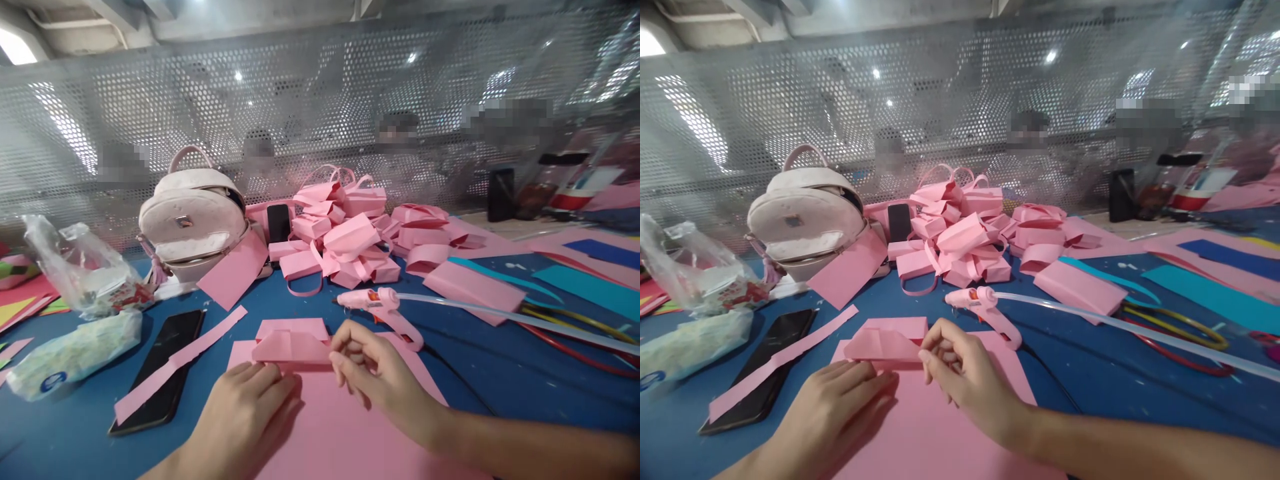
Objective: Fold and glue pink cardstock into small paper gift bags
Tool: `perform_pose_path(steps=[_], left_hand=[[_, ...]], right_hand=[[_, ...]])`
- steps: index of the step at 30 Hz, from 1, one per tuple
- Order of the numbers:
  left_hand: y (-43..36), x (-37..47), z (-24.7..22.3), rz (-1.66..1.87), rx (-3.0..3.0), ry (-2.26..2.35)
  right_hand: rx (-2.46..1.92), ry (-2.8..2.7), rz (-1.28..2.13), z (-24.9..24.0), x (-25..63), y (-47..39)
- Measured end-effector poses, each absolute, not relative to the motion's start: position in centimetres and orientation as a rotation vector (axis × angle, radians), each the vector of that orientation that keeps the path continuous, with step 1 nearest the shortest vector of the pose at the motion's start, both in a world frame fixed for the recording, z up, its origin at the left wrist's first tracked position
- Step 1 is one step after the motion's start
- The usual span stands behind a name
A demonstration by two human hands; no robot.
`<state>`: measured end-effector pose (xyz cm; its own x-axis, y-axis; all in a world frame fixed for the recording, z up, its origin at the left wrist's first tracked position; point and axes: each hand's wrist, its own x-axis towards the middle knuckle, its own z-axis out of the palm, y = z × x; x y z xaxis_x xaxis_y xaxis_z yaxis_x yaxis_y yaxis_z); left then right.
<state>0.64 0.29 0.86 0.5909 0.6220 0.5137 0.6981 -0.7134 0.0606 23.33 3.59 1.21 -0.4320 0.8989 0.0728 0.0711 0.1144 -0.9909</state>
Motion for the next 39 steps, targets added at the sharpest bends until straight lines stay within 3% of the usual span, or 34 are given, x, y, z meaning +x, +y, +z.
perform_pose_path(steps=[24,39], left_hand=[[0.6,-0.2,0.2,-0.790,-2.679,-1.014],[0.3,0.4,-0.1,-0.553,-2.517,-0.960]], right_hand=[[-1.034,-1.681,1.438,1.3,23.6,3.8],[-1.047,-1.730,1.412,1.6,23.6,3.7]])
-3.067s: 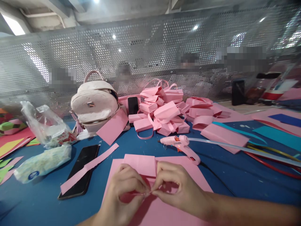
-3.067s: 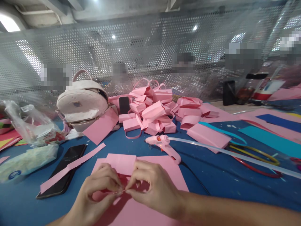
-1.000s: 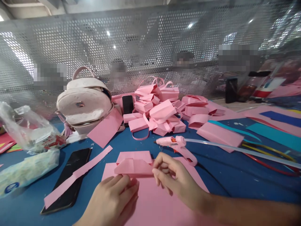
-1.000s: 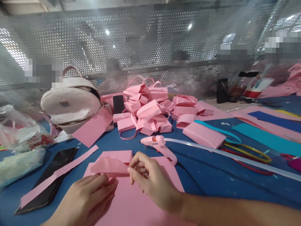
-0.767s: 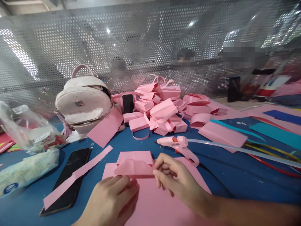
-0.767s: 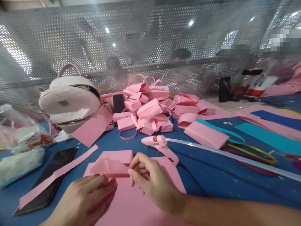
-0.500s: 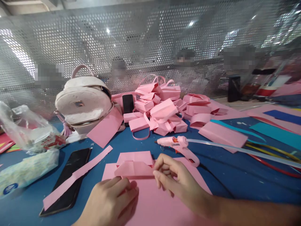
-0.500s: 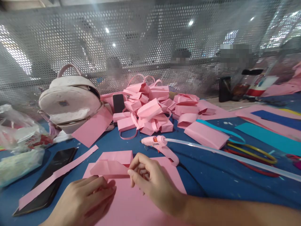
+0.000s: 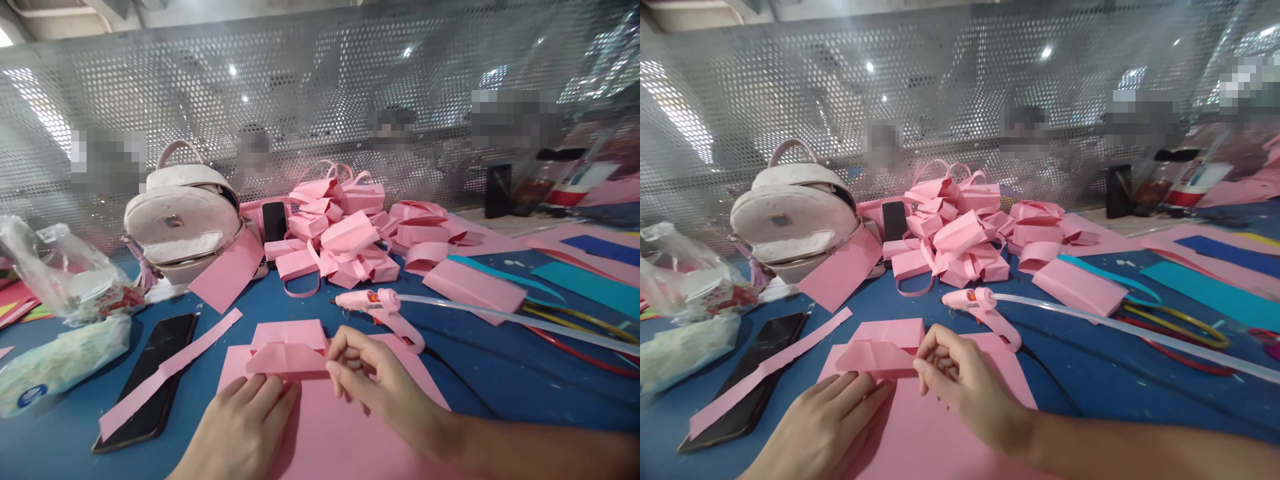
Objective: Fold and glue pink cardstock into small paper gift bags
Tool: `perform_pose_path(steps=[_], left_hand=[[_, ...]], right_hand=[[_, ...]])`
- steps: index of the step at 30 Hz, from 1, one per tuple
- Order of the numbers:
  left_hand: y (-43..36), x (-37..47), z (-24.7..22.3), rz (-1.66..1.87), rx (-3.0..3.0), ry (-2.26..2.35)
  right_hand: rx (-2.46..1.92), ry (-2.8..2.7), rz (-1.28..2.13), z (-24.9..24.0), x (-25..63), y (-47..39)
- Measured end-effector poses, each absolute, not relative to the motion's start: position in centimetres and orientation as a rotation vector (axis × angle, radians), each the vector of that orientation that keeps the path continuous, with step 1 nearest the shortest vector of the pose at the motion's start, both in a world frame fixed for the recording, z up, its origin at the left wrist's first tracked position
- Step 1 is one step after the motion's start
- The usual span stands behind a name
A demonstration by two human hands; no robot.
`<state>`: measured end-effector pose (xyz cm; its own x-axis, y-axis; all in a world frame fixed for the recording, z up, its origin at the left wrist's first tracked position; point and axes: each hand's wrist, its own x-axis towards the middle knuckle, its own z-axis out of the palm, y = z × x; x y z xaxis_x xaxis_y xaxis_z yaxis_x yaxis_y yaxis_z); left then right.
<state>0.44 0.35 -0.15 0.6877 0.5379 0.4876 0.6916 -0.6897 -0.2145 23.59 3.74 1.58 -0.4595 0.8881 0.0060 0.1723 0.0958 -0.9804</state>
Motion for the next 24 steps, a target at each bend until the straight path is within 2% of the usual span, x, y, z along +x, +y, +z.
perform_pose_path(steps=[8,19,24], left_hand=[[0.1,0.0,0.6,-0.190,-2.641,-1.150],[0.6,0.2,0.1,-0.624,-2.784,-1.099],[0.4,0.4,0.1,-0.536,-2.667,-1.049]], right_hand=[[-1.055,-1.720,1.419,1.2,23.7,3.8],[-1.032,-1.706,1.415,1.1,23.7,3.7],[-1.015,-1.697,1.432,1.0,23.7,3.8]])
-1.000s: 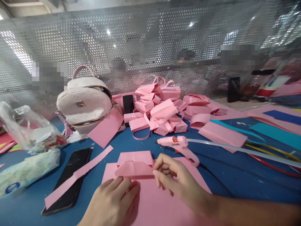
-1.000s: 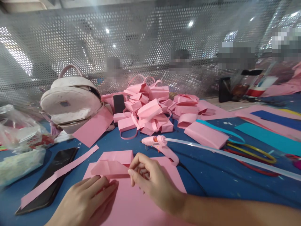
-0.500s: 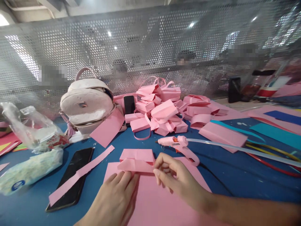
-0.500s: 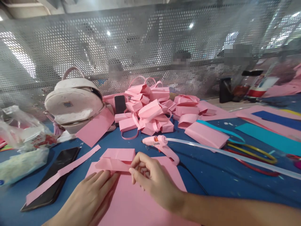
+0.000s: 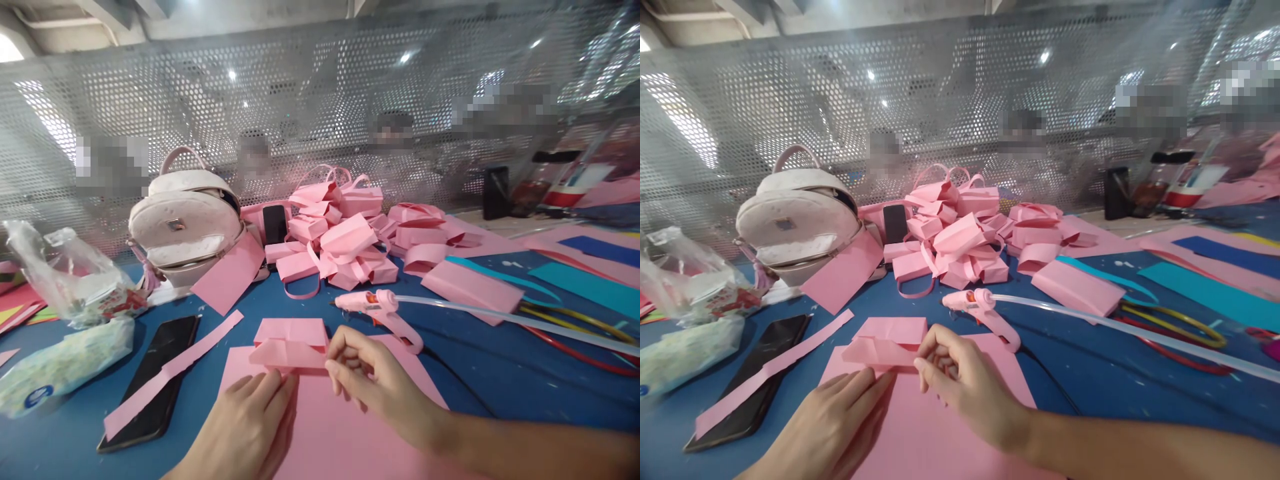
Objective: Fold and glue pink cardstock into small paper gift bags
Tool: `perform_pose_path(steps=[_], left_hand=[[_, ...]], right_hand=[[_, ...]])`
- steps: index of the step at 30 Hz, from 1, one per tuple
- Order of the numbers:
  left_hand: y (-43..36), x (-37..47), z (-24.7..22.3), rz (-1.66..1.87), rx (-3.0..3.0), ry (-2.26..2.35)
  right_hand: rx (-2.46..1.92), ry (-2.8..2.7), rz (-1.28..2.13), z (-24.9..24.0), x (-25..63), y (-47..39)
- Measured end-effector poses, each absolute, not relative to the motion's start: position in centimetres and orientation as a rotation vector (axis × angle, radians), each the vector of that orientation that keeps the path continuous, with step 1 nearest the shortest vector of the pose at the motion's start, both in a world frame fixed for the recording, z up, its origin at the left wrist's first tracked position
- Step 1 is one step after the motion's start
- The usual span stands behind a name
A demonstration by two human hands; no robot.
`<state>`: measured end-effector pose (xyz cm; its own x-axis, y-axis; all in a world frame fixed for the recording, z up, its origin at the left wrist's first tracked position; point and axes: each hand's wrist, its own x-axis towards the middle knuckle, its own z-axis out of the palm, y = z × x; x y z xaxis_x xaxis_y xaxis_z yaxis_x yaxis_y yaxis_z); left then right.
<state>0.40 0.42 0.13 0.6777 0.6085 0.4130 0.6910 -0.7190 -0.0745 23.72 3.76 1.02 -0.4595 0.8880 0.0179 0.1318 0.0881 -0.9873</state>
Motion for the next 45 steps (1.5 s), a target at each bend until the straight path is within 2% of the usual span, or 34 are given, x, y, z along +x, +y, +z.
perform_pose_path(steps=[7,23,28,34,45], left_hand=[[0.42,0.38,0.48,-0.484,-2.699,-1.100],[0.57,0.56,-0.38,-0.835,-2.749,-1.098],[0.39,0.52,-0.08,-0.832,-2.844,-1.083],[0.44,0.54,0.02,-0.652,-2.809,-0.946],[0.44,0.71,-0.03,-0.824,-2.732,-0.871]], right_hand=[[-1.012,-1.712,1.421,1.17,23.74,3.77],[-1.016,-1.724,1.417,0.91,23.86,3.80],[-1.015,-1.727,1.414,1.06,23.85,3.78],[-1.016,-1.732,1.411,1.21,23.82,3.76],[-0.998,-1.722,1.429,1.21,23.79,3.75]])
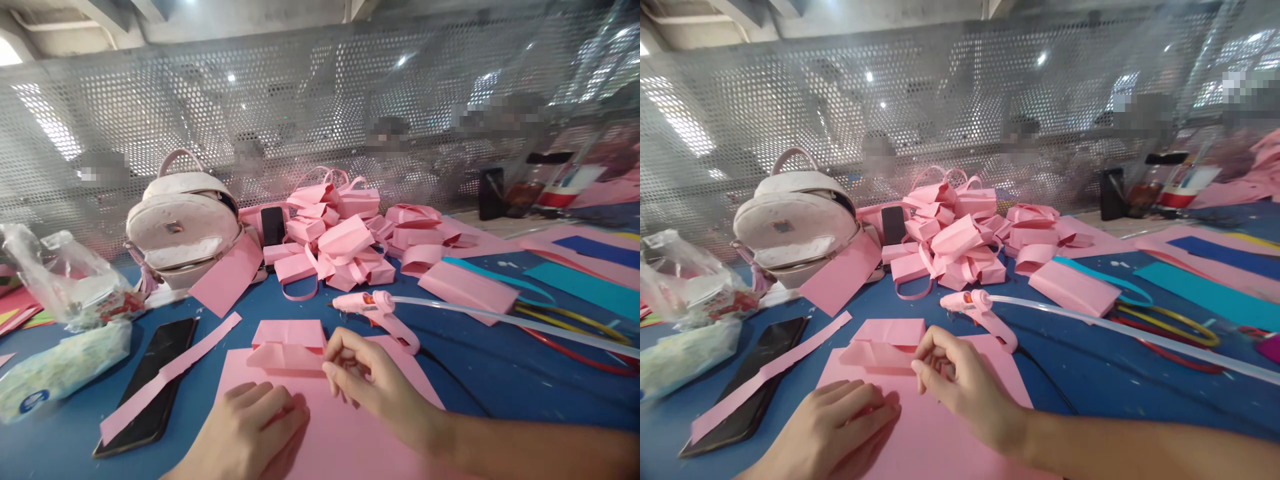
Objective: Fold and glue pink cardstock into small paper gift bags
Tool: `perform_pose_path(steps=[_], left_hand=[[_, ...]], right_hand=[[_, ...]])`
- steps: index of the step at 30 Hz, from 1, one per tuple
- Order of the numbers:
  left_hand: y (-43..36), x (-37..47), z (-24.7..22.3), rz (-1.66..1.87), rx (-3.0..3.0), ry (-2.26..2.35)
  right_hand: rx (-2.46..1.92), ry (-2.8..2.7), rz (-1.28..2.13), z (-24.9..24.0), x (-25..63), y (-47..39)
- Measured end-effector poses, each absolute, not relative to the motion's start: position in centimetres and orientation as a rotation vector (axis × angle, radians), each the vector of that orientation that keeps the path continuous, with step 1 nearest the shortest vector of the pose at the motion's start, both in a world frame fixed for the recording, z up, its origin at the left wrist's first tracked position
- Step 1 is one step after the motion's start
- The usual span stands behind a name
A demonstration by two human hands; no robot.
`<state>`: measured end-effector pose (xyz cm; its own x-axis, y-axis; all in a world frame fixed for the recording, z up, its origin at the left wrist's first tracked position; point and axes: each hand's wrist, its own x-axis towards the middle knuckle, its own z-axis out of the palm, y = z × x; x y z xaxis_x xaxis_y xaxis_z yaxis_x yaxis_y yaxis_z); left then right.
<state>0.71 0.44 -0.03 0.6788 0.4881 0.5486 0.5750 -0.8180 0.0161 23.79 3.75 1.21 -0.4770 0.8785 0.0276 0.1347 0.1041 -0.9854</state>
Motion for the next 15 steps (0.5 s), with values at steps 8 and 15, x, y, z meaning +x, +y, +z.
perform_pose_path(steps=[8,15], left_hand=[[0.31,0.76,-0.10,-0.759,-2.674,-0.854],[-0.23,0.62,-0.27,-0.574,-2.686,-0.842]], right_hand=[[-0.993,-1.708,1.427,1.08,23.76,3.78],[-1.003,-1.714,1.416,0.91,23.74,3.76]])
